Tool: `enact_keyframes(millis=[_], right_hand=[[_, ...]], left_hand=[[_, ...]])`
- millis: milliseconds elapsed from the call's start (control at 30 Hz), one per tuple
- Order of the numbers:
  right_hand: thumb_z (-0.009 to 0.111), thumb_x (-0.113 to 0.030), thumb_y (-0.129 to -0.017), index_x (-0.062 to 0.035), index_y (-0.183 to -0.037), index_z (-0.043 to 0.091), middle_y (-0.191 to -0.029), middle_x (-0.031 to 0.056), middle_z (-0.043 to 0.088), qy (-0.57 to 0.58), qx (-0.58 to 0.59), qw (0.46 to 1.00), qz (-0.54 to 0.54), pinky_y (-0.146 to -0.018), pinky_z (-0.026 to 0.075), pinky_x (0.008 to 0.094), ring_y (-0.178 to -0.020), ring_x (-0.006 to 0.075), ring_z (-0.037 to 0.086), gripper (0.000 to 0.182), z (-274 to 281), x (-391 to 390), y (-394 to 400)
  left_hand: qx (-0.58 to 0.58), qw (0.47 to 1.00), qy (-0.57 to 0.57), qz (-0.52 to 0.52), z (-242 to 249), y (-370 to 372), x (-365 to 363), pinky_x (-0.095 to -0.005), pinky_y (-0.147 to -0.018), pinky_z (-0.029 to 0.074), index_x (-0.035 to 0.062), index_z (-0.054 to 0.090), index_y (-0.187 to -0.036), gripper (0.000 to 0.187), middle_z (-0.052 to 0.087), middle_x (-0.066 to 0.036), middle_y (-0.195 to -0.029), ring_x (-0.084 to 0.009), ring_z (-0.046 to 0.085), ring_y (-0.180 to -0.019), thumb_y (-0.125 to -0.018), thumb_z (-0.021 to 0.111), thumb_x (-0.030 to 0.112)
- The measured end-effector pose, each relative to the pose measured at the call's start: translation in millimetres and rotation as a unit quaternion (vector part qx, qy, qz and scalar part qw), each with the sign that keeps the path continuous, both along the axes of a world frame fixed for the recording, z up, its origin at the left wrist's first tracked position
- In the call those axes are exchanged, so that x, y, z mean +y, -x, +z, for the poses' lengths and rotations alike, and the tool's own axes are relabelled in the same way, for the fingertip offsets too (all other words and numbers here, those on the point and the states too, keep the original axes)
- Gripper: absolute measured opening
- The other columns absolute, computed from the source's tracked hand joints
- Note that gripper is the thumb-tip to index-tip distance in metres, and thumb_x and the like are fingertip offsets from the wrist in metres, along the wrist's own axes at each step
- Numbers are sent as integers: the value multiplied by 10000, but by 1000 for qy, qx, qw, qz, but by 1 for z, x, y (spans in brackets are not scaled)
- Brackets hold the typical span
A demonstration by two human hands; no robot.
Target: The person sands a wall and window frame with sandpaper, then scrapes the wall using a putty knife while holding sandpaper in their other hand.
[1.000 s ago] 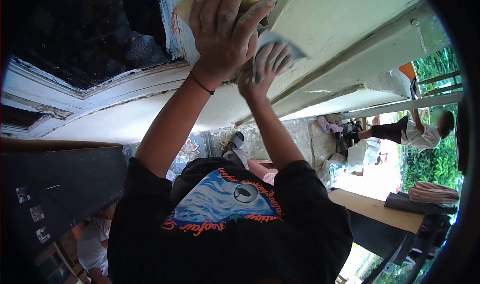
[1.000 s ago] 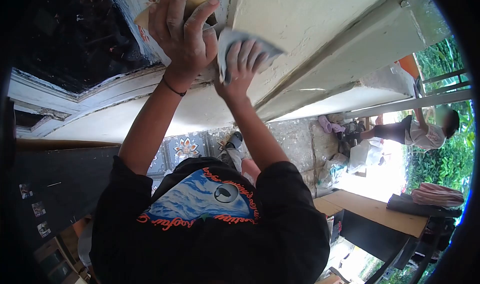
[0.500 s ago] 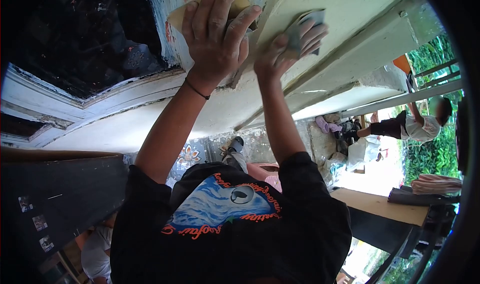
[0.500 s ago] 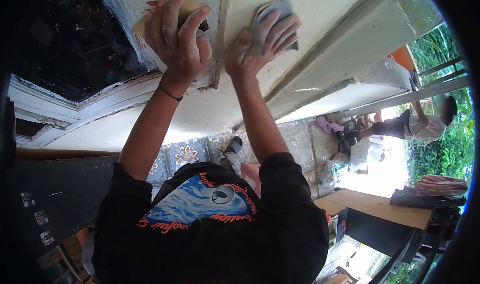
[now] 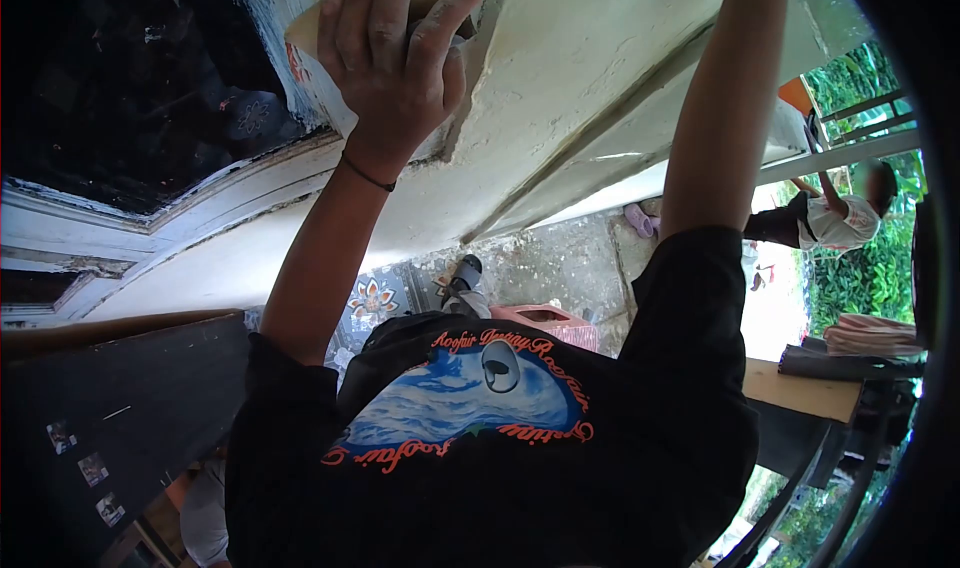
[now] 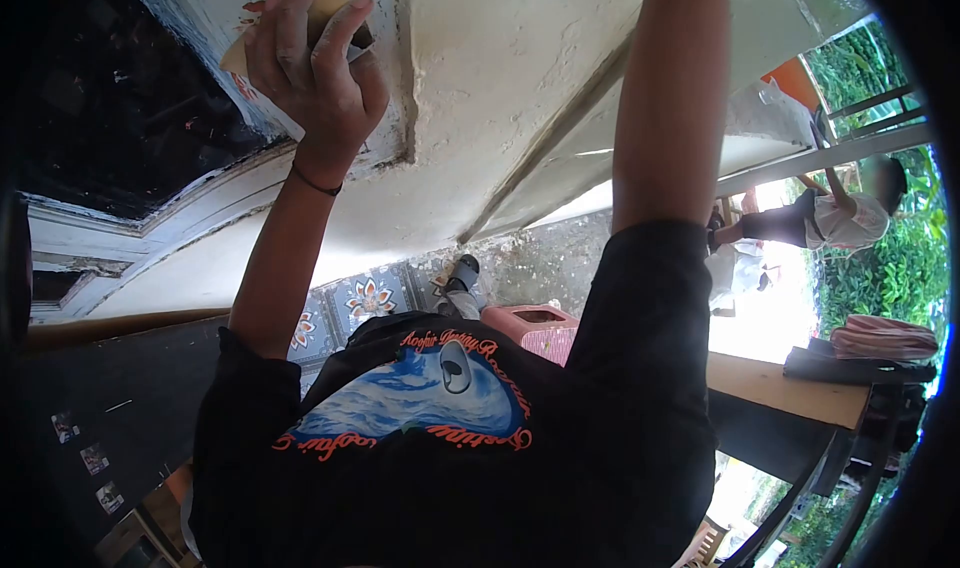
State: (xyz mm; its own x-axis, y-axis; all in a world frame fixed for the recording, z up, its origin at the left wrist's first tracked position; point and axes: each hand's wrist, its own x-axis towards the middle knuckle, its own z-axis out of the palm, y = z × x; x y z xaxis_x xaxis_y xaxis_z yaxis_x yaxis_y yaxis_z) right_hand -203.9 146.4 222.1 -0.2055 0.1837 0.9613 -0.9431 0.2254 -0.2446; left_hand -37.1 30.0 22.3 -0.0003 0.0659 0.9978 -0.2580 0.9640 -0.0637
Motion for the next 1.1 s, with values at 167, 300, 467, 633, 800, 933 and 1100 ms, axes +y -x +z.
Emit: enact_keyframes(millis=[167,300,467,633,800,933,1100], right_hand=[[436,-368,-908,74,-1155,483,-1176,242,499,-25,-20,995,90,-952,310,367,-1134,336,445,509,-108,1,-11],[407,-209,-852,-20,-1289,370,-1366,308,210,-102,41,994,17,-1011,138,575,-1268,499,151,477,-198,5,-27],[425,-60,-785,-16,-1286,383,-1374,317,184,-189,-105,976,36,-1024,138,560,-1266,520,125,505,-326,33,-52],[499,23,-695,-30,-1296,363,-1379,307,169,-333,-246,907,71,-1035,177,518,-1273,497,130,619,-436,62,-87],[497,27,-706,-81,-1315,352,-1368,338,147,-291,-193,933,91,-1030,160,544,-1265,522,114,635,-429,43,-86],[414,-158,-889,-58,-1352,289,-1399,314,86,-189,-126,973,43,-1038,100,520,-1296,479,73,490,-353,24,-67],[328,-275,-932,-20,-1340,301,-1375,345,119,-118,-30,992,37,-1018,95,561,-1277,516,76,482,-233,12,-48]], left_hand=[[-23,998,55,35,-5,-2,-14,-447,-1010,206,182,499,-1128,267,440,-143,-1258,-316,382,-1188,-905,354,208],[-7,1000,11,-22,1,-2,0,-437,-986,218,164,536,-1074,378,447,-95,-1234,-291,360,-1166,-710,440,122],[-25,1000,10,6,-1,-6,1,-446,-985,221,156,534,-1081,356,447,-105,-1234,-303,355,-1164,-740,434,139],[-44,999,3,14,-1,-8,2,-450,-984,217,154,529,-1093,341,441,-111,-1251,-318,367,-1174,-766,436,161],[-59,998,-9,6,-2,-10,2,-459,-987,210,170,517,-1098,340,425,-113,-1268,-311,362,-1193,-766,444,158],[-62,998,-10,11,-1,-11,2,-463,-984,216,171,513,-1099,338,429,-112,-1266,-310,370,-1191,-769,436,167],[-58,998,-17,3,-1,-11,3,-468,-985,221,171,506,-1102,346,433,-115,-1264,-306,368,-1198,-764,436,151]])
